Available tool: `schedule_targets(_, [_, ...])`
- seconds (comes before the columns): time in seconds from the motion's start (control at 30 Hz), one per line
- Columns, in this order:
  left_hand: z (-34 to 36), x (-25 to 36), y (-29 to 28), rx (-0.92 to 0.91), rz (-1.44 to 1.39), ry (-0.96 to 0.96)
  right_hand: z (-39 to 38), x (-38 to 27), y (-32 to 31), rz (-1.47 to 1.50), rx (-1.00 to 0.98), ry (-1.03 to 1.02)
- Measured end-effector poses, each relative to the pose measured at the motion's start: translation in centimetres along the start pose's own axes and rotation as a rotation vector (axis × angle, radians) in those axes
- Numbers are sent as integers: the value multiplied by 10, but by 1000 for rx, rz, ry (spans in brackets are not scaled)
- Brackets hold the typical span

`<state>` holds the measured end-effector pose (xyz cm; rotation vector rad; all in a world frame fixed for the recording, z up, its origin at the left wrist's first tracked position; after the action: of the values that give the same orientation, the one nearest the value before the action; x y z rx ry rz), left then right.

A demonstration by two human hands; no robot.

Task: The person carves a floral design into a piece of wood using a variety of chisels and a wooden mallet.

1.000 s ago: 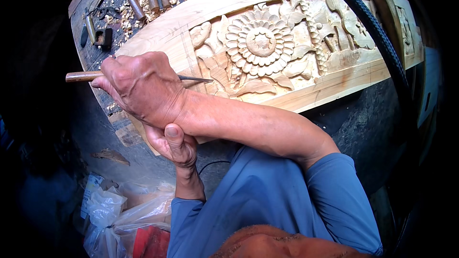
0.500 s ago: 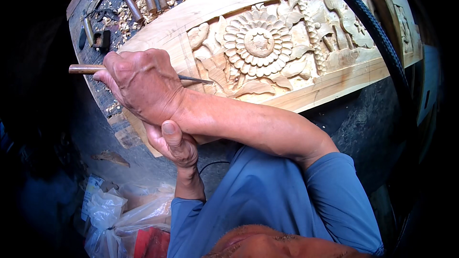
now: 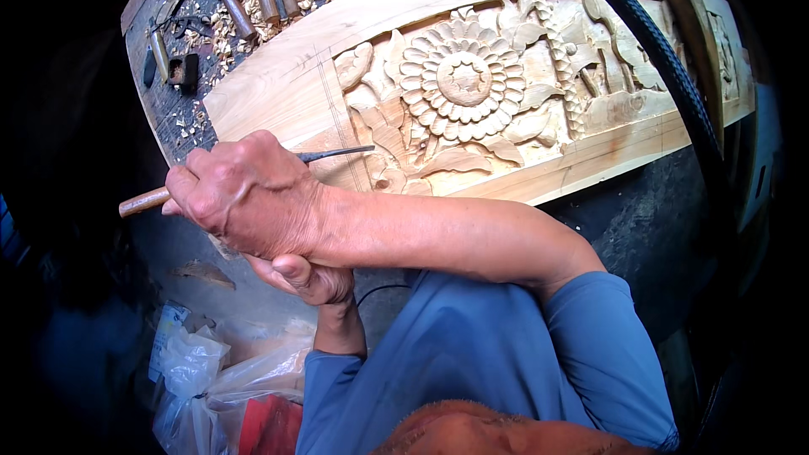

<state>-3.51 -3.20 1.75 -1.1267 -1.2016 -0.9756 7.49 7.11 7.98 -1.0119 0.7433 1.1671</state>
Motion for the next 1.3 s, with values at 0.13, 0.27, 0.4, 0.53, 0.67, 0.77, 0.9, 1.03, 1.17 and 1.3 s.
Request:
schedule_targets(0.13, [6,7,11,-43,59,11,0,4,1,-22,33,-13])
schedule_targets(0.27, [7,5,9,-69,56,32,2,5,-2,-43,70,-10])
schedule_targets(0.4, [6,4,8,-44,61,11,3,7,-2,-74,125,-7])
schedule_targets(0.53, [12,9,24,-103,-26,37,1,6,-9,-97,186,-19])
schedule_targets(0.67, [12,4,20,-120,-21,50,2,12,-10,-89,201,20])
schedule_targets(0.77, [13,3,22,-117,-38,38,8,21,-8,-55,166,92])
schedule_targets(0.9, [12,-2,20,-117,-64,17,6,22,-6,-86,177,90])
schedule_targets(1.03, [12,-7,21,-138,-67,-26,6,26,-4,-124,162,130])
schedule_targets(1.17, [13,-4,22,-172,-36,-30,8,29,-4,-115,149,143])
schedule_targets(1.3, [15,-7,22,-183,-22,-35,9,32,-4,-115,137,170])
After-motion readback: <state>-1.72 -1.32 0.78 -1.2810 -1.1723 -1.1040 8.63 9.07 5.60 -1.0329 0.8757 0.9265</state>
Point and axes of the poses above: each hand's wrist, its own z-axis towards the middle knuckle, its own y-axis out of the palm, x = y × z, the point moved 9 cm from there along z, towards the middle knuckle, and after that the axes turned 8 degrees about -x, right-handed, at the moved point
